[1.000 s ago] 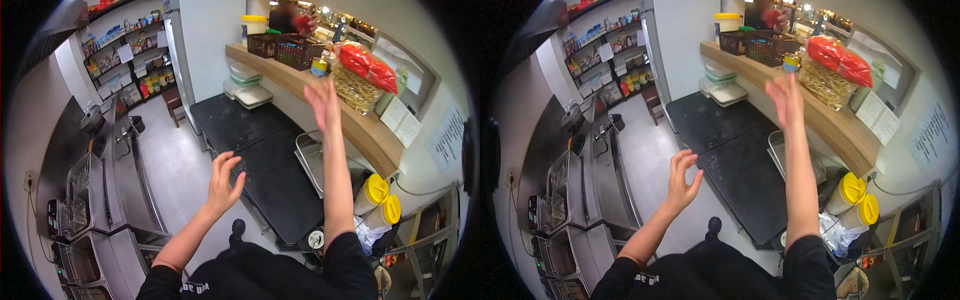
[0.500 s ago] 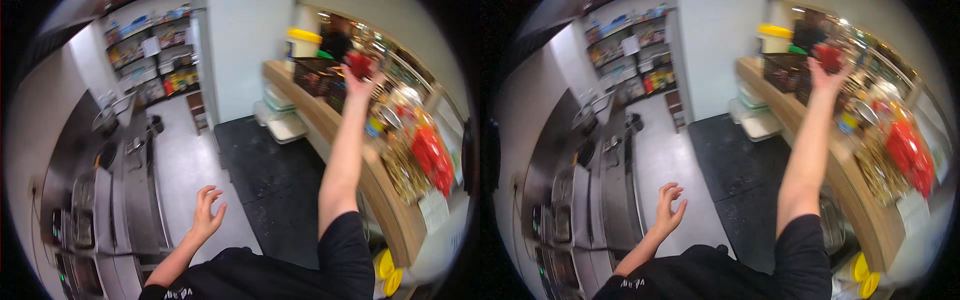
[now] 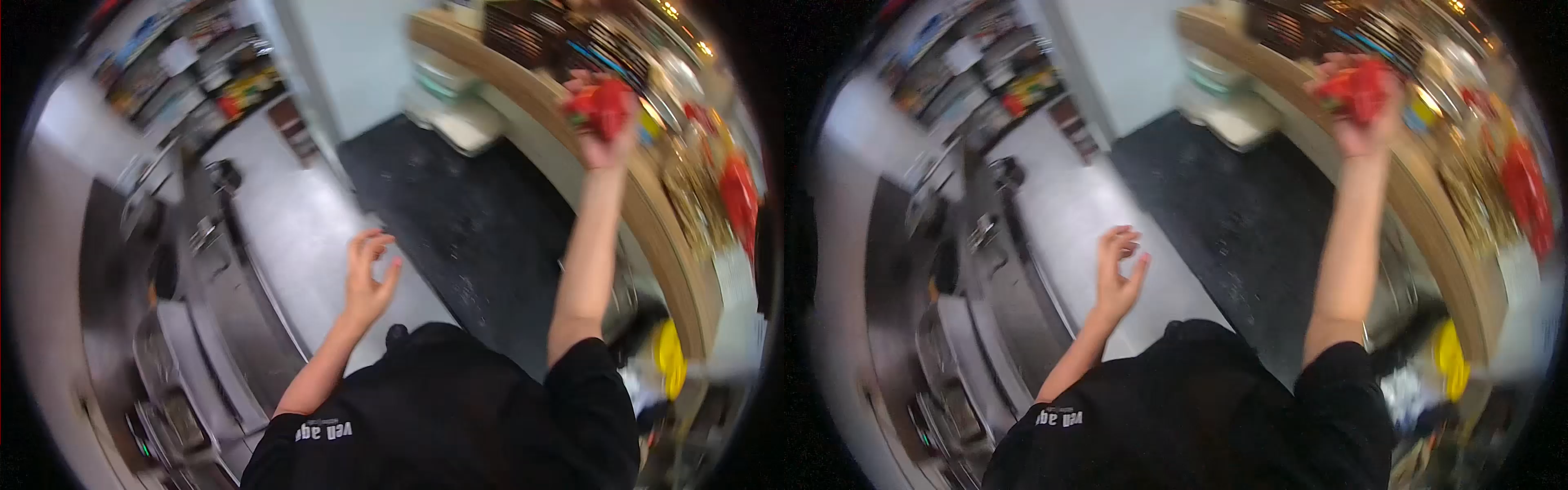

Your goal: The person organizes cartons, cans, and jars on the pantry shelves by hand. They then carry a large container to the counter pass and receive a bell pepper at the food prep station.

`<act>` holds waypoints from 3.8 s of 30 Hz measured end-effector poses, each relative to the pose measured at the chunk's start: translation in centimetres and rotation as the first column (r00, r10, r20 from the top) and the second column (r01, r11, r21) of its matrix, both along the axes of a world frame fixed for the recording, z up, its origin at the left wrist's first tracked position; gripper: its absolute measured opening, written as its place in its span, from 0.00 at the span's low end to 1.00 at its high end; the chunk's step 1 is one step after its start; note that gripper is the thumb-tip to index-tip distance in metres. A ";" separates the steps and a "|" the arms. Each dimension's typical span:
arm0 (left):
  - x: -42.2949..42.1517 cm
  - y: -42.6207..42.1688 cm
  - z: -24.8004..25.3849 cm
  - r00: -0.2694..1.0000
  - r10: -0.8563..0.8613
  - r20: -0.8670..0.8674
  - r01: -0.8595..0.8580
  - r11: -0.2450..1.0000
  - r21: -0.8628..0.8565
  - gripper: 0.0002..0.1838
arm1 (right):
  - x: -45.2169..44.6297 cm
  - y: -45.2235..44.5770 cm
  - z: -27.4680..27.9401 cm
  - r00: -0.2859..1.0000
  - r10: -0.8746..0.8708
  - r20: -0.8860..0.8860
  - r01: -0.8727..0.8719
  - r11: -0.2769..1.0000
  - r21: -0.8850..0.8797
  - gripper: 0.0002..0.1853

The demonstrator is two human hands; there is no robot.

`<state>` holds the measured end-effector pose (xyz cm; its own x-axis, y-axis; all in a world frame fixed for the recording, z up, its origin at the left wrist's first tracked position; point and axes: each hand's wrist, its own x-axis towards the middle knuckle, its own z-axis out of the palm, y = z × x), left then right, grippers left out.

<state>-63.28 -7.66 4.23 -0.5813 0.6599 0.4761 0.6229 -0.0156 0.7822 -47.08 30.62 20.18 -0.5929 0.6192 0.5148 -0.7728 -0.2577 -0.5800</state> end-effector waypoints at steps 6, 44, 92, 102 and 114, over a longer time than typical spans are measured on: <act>-0.9 5.2 -3.2 0.961 -0.265 0.076 0.270 0.961 -0.056 0.17 | 9.2 -11.6 -26.9 0.511 0.238 0.826 0.313 0.843 -0.437 0.24; 46.6 6.2 -29.2 0.699 -0.712 0.072 0.639 0.575 -0.511 0.27 | 69.3 -65.6 -33.0 0.010 0.122 0.992 0.810 0.581 -0.079 0.39; 95.4 -9.8 -12.5 0.889 -0.408 0.208 0.456 0.751 -0.477 0.30 | 116.6 -19.1 -35.4 -0.728 -0.526 0.440 -0.019 0.657 0.754 0.18; 89.4 -17.6 -12.0 0.983 0.007 0.185 0.086 0.865 -0.495 0.32 | 119.2 -12.3 -41.9 -0.649 -0.703 0.291 -0.145 0.489 0.860 0.25; 75.1 -18.7 -11.4 0.967 -0.135 0.215 0.218 0.873 -0.435 0.33 | 109.4 -32.0 -27.7 -0.115 -0.360 0.926 0.644 0.682 0.345 0.34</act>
